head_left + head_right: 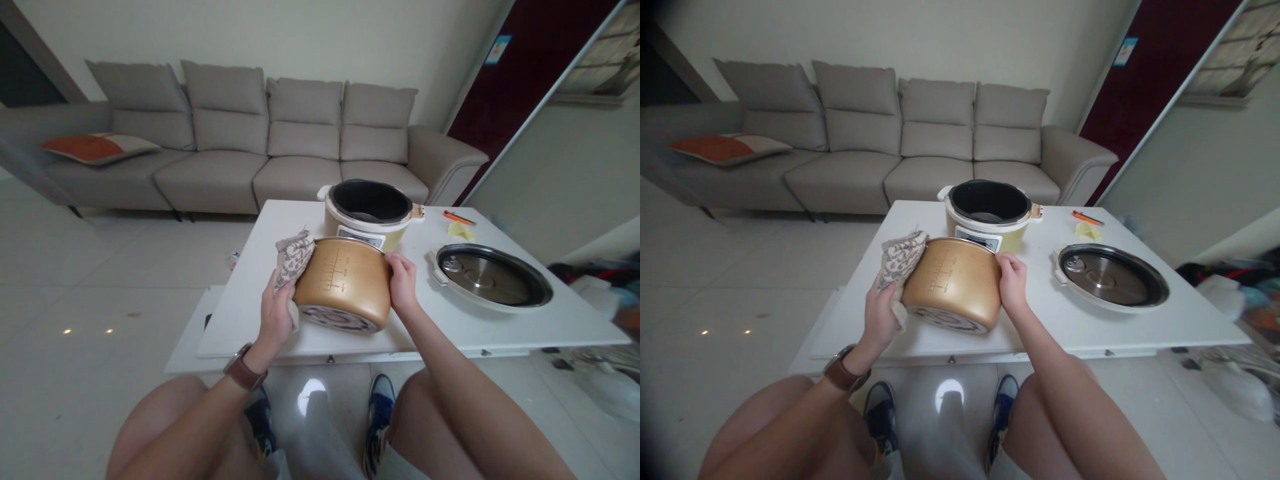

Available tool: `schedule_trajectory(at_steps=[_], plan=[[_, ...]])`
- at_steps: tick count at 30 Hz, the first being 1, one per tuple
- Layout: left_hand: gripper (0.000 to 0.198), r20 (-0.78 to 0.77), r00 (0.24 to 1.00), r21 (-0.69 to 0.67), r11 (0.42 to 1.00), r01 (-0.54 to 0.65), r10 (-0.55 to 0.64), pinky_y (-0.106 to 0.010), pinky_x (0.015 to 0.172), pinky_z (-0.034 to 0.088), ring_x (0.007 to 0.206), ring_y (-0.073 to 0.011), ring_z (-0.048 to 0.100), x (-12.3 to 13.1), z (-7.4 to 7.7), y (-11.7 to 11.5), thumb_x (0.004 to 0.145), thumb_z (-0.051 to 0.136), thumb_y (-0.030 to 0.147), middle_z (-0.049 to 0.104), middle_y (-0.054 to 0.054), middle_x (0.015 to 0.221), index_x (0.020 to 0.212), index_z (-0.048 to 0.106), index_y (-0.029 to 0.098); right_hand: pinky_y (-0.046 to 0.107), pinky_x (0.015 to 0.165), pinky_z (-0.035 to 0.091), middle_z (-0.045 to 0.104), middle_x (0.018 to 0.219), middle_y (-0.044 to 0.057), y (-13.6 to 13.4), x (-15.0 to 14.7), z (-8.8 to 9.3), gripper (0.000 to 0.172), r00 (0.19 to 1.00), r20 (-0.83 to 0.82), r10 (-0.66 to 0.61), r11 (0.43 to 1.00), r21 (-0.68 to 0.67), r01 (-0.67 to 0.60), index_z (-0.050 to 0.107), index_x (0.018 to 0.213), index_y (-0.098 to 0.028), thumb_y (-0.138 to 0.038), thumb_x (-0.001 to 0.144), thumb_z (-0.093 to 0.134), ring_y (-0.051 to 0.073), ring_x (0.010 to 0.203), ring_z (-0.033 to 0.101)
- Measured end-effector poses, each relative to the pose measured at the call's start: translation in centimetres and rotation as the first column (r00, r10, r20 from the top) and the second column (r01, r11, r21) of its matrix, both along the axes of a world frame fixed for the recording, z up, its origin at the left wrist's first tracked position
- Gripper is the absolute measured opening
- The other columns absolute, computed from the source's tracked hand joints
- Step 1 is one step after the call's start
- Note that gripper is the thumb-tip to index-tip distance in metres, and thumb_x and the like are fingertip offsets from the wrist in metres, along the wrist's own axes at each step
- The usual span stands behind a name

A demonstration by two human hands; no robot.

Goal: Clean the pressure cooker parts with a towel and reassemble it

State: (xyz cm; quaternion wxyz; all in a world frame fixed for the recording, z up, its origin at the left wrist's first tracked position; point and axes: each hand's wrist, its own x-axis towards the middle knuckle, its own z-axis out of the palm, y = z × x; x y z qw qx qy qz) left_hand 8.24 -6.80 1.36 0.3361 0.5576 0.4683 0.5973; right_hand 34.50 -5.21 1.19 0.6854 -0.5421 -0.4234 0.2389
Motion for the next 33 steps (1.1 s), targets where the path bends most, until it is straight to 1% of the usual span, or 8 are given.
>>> schedule_trajectory(at_steps=[5,9,12,14,17,21,26,33], plan=[[0.027,0.061,0.994,-0.06,0.994,-0.087,0.091,-0.036,0.107,0.046,0.114,-0.0269,0.063,-0.1,-0.7,0.7,0.089,0.054,0.038,0.075,-0.009,0.107,0.093,0.071,0.018,0.029,0.066,0.035,0.057,0.063,-0.002,0.0,-0.1,0.1,0.028,1.0,-0.026,0.001,1.0,-0.009,-0.002,0.063,0.059,-0.019,-0.04,0.078,0.067,0.015,0.069,0.047],[0.028,0.169,0.966,-0.251,0.956,-0.148,0.194,-0.035,0.098,0.049,0.101,-0.0246,0.065,-0.1,-2.3,1.5,0.085,0.055,0.041,0.074,-0.006,0.095,0.087,0.07,0.018,0.029,0.063,0.033,0.051,0.06,-0.003,0.0,-0.1,0.1,0.03,0.999,-0.035,0.002,1.0,-0.012,-0.003,0.059,0.057,-0.02,-0.04,0.077,0.066,0.014,0.066,0.043],[0.032,0.343,0.917,-0.391,0.919,-0.059,0.205,-0.035,0.09,0.051,0.093,-0.0228,0.066,0.2,-3.5,1.8,0.083,0.054,0.043,0.074,-0.005,0.093,0.091,0.07,0.017,0.029,0.063,0.032,0.049,0.061,-0.003,0.0,0.0,0.0,0.029,1.0,-0.027,-0.002,1.0,-0.001,0.002,0.058,0.056,-0.02,-0.039,0.077,0.065,0.014,0.066,0.042],[0.033,0.411,0.891,-0.41,0.912,-0.01,0.195,-0.034,0.087,0.052,0.091,-0.022,0.067,0.3,-3.9,1.9,0.083,0.054,0.043,0.073,-0.006,0.092,0.092,0.07,0.016,0.029,0.064,0.033,0.051,0.062,-0.003,0.1,0.1,-0.1,0.028,1.0,-0.022,-0.008,1.0,0.002,0.008,0.059,0.058,-0.02,-0.04,0.077,0.064,0.015,0.067,0.043],[0.031,0.371,0.904,-0.37,0.927,-0.066,0.212,-0.033,0.087,0.052,0.09,-0.0215,0.066,0.2,-3.7,1.8,0.083,0.056,0.043,0.073,-0.005,0.089,0.088,0.07,0.015,0.029,0.065,0.034,0.05,0.063,-0.002,0.2,0.0,-0.4,0.028,1.0,-0.015,-0.014,1.0,0.006,0.014,0.057,0.059,-0.02,-0.041,0.077,0.062,0.015,0.068,0.043],[0.028,0.19,0.965,-0.209,0.968,-0.14,0.18,-0.035,0.093,0.051,0.094,-0.0233,0.066,-0.4,-1.9,1.4,0.085,0.053,0.04,0.074,-0.006,0.092,0.088,0.07,0.017,0.029,0.063,0.033,0.044,0.062,-0.003,0.5,-0.3,-1.1,0.032,1.0,0.006,-0.021,1.0,0.009,0.02,0.05,0.059,-0.022,-0.044,0.08,0.058,0.014,0.067,0.039],[0.027,0.051,0.992,-0.053,0.993,-0.109,0.111,-0.033,0.1,0.048,0.107,-0.0251,0.065,-0.5,0.0,0.6,0.089,0.048,0.033,0.074,-0.01,0.106,0.092,0.069,0.016,0.03,0.063,0.032,0.043,0.061,-0.004,1.0,-0.4,-2.2,0.034,0.999,-0.05,-0.02,1.0,-0.024,0.018,0.049,0.061,-0.022,-0.048,0.081,0.058,0.014,0.065,0.037],[0.03,0.008,0.995,-0.033,0.995,-0.097,0.097,-0.032,0.106,0.045,0.115,-0.0251,0.064,-0.3,0.0,0.4,0.092,0.048,0.033,0.073,-0.011,0.114,0.099,0.07,0.014,0.03,0.059,0.03,0.04,0.059,-0.005,1.3,-0.1,-2.5,0.037,0.998,-0.059,-0.022,0.996,-0.093,0.017,0.046,0.06,-0.023,-0.052,0.081,0.057,0.014,0.062,0.036]])
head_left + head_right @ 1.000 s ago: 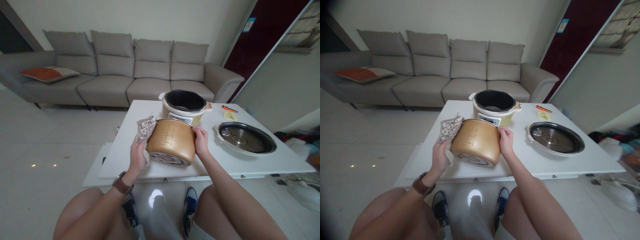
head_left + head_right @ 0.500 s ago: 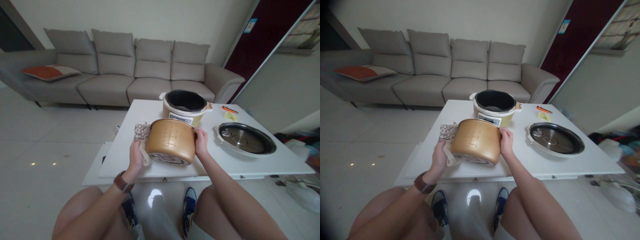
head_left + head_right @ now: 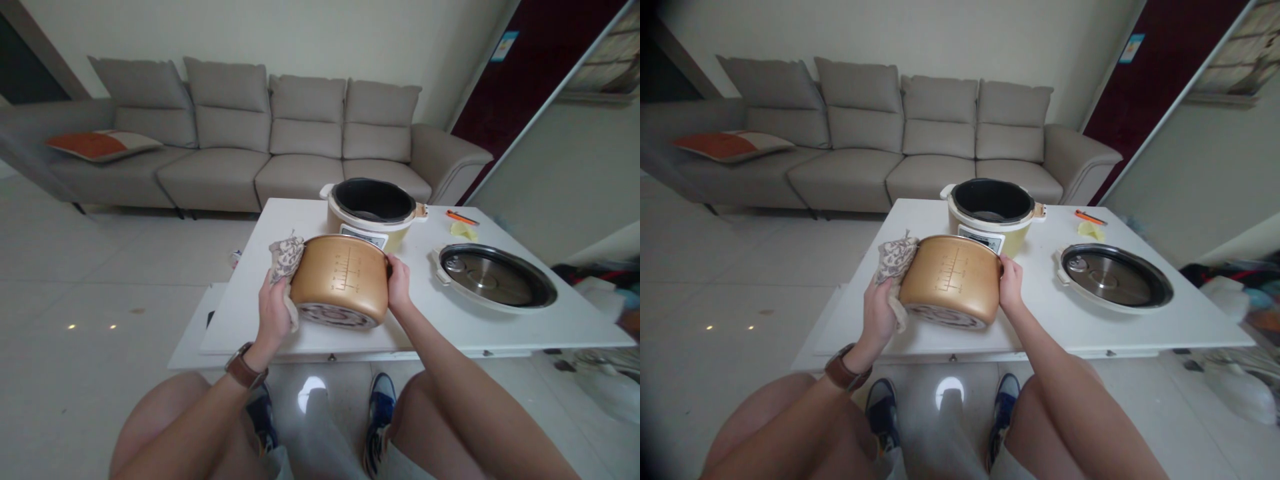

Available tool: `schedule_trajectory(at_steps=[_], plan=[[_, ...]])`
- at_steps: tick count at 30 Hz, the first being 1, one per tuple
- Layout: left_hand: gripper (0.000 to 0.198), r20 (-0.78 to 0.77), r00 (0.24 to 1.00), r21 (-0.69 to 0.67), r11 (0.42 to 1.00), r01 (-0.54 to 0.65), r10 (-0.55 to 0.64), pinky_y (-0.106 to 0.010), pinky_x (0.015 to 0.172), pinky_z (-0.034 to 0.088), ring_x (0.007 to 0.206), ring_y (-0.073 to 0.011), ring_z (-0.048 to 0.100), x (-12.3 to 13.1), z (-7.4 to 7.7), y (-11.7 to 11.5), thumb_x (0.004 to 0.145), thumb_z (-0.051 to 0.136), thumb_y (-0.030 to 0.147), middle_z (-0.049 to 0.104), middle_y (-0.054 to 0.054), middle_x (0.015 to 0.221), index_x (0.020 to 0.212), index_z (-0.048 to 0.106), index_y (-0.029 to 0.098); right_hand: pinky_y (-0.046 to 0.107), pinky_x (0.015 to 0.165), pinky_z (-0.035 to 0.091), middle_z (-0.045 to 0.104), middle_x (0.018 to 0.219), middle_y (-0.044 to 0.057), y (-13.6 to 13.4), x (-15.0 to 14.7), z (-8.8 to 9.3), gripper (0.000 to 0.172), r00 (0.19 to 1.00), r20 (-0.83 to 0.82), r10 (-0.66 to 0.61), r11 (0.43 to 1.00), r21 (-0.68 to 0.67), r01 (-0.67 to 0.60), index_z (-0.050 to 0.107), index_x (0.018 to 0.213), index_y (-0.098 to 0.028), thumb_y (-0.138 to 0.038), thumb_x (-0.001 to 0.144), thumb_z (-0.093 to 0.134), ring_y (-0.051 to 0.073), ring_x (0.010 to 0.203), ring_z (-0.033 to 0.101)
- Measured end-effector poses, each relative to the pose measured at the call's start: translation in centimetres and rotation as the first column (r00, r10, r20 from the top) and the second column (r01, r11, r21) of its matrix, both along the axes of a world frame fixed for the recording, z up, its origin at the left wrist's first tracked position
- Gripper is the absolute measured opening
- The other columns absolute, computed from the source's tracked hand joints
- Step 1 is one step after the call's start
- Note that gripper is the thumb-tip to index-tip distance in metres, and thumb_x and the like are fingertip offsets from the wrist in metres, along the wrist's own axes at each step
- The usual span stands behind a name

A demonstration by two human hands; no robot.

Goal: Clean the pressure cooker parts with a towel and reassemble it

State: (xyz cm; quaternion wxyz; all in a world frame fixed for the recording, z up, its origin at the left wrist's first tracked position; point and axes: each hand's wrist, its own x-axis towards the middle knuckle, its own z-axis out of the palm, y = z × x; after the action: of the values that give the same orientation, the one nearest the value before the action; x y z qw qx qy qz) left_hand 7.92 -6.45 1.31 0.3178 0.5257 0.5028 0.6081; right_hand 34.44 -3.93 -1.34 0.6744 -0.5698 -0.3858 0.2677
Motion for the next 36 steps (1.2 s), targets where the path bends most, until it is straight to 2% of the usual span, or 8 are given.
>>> schedule_trajectory(at_steps=[6,11,16,20,25,29,32,36], plan=[[0.036,0.016,0.998,-0.016,0.998,0.053,-0.053,-0.035,0.109,0.044,0.118,-0.0263,0.064,0.1,0.0,-0.1,0.093,0.049,0.034,0.073,-0.012,0.118,0.113,0.071,0.013,0.031,0.06,0.03,0.045,0.058,-0.003,-0.7,0.9,2.8,0.033,0.979,0.203,0.021,0.995,0.095,-0.041,0.051,0.057,-0.022,-0.044,0.082,0.054,0.015,0.062,0.04],[0.036,0.018,0.993,-0.025,0.993,0.118,-0.118,-0.037,0.115,0.039,0.125,-0.027,0.061,0.4,-0.2,-0.3,0.094,0.05,0.035,0.072,-0.012,0.122,0.115,0.071,0.014,0.031,0.065,0.034,0.054,0.063,-0.002,-1.2,1.8,4.3,0.026,0.953,0.294,0.077,0.992,0.07,-0.102,0.064,0.066,-0.021,-0.042,0.082,0.058,0.016,0.066,0.046],[0.035,0.116,0.984,-0.096,0.985,0.144,-0.133,-0.038,0.106,0.046,0.11,-0.0261,0.065,0.7,-1.4,0.4,0.092,0.048,0.037,0.075,-0.011,0.108,0.101,0.072,0.014,0.03,0.067,0.037,0.057,0.064,-0.001,-1.3,1.8,4.2,0.024,0.961,0.272,0.053,0.995,0.072,-0.075,0.066,0.063,-0.02,-0.04,0.077,0.064,0.017,0.069,0.048],[0.033,0.139,0.989,-0.186,0.98,0.065,-0.039,-0.037,0.093,0.052,0.094,-0.0253,0.066,0.5,-2.1,0.9,0.089,0.049,0.041,0.075,-0.009,0.095,0.089,0.07,0.015,0.03,0.063,0.036,0.053,0.06,-0.002,-1.4,1.6,4.0,0.029,0.979,0.201,0.04,0.997,0.058,-0.053,0.063,0.057,-0.02,-0.042,0.076,0.068,0.015,0.065,0.044],[0.032,0.091,0.99,-0.176,0.98,-0.092,0.11,-0.035,0.095,0.051,0.096,-0.0247,0.065,0.2,-0.9,0.4,0.092,0.046,0.039,0.073,-0.007,0.092,0.088,0.069,0.017,0.03,0.062,0.035,0.05,0.059,-0.003,-1.3,1.4,3.6,0.03,0.987,0.155,0.045,0.996,0.069,-0.056,0.06,0.056,-0.02,-0.043,0.074,0.068,0.014,0.064,0.04],[0.035,0.03,0.999,0.012,1.0,0.02,-0.02,-0.035,0.105,0.047,0.113,-0.0266,0.065,0.2,0.4,-0.8,0.092,0.048,0.035,0.074,-0.01,0.111,0.109,0.072,0.016,0.03,0.061,0.033,0.045,0.058,-0.003,-1.2,1.1,2.9,0.033,0.987,0.141,0.071,0.994,0.071,-0.082,0.058,0.056,-0.02,-0.045,0.075,0.067,0.014,0.062,0.038],[0.04,-0.021,0.992,0.029,0.992,0.125,-0.125,-0.037,0.109,0.046,0.117,-0.0277,0.065,0.1,0.2,-1.3,0.089,0.056,0.033,0.074,-0.01,0.12,0.123,0.07,0.017,0.03,0.059,0.03,0.041,0.057,-0.004,-1.2,0.9,2.6,0.037,0.984,0.15,0.093,0.992,0.071,-0.104,0.053,0.055,-0.021,-0.046,0.079,0.066,0.013,0.061,0.035],[0.04,-0.03,0.987,0.02,0.987,0.161,-0.161,-0.038,0.109,0.046,0.116,-0.0274,0.065,0.1,-0.4,-1.4,0.092,0.054,0.032,0.073,-0.01,0.122,0.125,0.068,0.017,0.03,0.059,0.029,0.038,0.057,-0.004,-1.3,0.7,2.7,0.039,0.984,0.152,0.097,0.991,0.08,-0.11,0.049,0.054,-0.021,-0.046,0.079,0.066,0.013,0.06,0.033]])
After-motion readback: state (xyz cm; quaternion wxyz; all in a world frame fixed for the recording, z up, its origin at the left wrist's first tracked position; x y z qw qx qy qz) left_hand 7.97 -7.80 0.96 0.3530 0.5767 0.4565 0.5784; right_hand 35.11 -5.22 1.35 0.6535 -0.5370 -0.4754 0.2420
